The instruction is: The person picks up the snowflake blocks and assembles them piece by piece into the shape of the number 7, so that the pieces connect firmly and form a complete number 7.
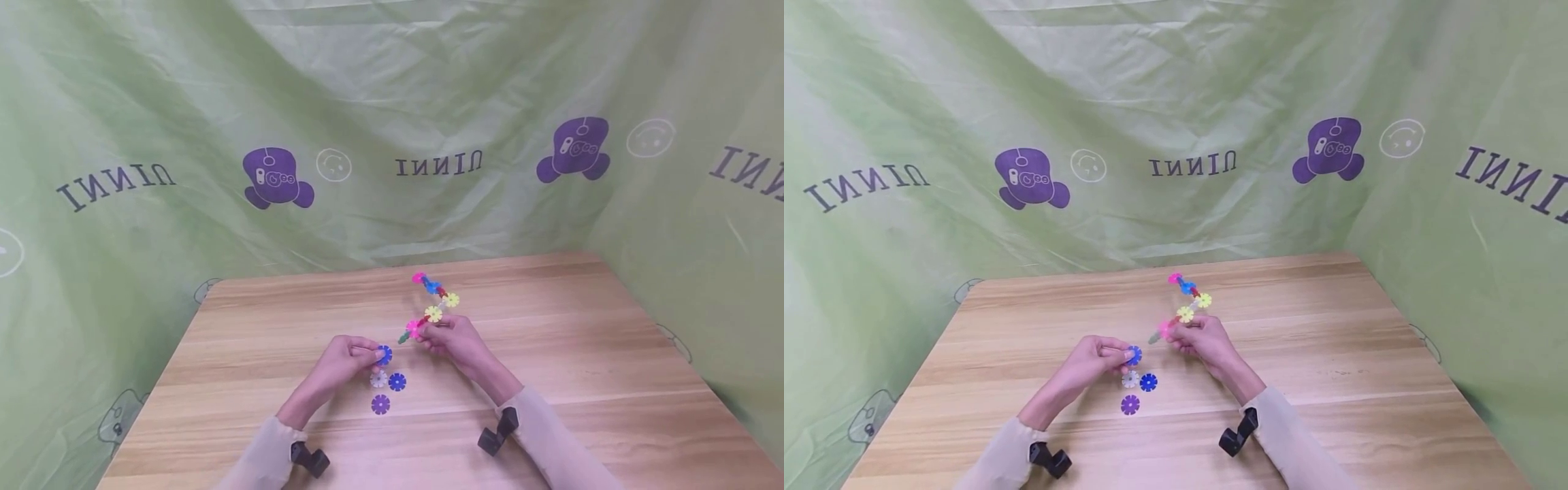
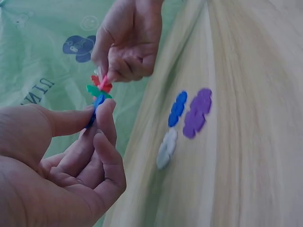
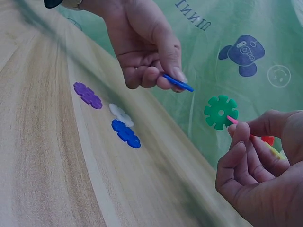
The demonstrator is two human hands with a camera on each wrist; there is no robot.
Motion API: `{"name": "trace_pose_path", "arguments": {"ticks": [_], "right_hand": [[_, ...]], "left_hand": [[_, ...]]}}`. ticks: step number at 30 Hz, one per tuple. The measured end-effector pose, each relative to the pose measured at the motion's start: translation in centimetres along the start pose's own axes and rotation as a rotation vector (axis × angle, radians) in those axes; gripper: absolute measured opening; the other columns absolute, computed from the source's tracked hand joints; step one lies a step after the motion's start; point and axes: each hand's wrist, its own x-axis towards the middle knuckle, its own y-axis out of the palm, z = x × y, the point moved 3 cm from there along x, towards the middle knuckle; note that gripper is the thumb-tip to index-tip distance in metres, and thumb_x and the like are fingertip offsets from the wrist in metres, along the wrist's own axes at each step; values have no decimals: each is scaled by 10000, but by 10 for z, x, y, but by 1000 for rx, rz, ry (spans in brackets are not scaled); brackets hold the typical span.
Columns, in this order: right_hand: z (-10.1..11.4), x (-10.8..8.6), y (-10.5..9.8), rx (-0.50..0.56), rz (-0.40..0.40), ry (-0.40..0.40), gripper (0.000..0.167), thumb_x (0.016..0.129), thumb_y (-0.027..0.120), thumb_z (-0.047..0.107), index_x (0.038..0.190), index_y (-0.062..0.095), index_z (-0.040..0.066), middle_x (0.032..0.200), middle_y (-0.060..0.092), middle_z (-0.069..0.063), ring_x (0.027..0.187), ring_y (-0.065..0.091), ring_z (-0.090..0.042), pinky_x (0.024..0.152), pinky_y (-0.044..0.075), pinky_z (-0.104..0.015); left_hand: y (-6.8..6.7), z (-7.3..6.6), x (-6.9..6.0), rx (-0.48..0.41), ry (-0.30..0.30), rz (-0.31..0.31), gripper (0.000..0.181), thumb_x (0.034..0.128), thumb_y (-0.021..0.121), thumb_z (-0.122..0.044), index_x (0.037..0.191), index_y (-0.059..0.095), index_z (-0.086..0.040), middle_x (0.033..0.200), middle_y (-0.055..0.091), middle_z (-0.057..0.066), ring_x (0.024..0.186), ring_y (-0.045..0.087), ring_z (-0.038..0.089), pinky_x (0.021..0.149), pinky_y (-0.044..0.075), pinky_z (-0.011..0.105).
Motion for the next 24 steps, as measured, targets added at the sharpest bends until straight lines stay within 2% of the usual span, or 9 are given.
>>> {"name": "trace_pose_path", "arguments": {"ticks": [10, 19, 24], "right_hand": [[2, -2, 0, 0, 8, -11, 252, 969, 693, 46, 1187, 676, -79, 882, 775, -18, 807, 722, -134, 800, 631, -279], [2, -2, 2, -5, 28, -27, 268, 973, 691, 46, 1196, 663, -99, 865, 768, -2, 791, 710, -120, 787, 626, -268], [1, -1, 2, -9, 29, -35, 238, 957, 690, 34, 1163, 678, -86, 865, 766, -6, 798, 706, -126, 786, 625, -269]], "left_hand": [[10, -3, 9, -46, -11, -6, 270, 954, 745, -138, 1162, 738, 34, 1027, 799, 223, 790, 737, 125, 738, 613, 220], [18, -5, 13, -107, -10, -8, 280, 961, 735, -111, 1174, 697, 66, 1061, 790, 250, 773, 745, 119, 761, 636, 247], [23, -8, 14, -117, -14, -33, 276, 965, 732, -100, 1170, 693, 81, 1003, 807, 200, 753, 735, 105, 739, 627, 236]]}}
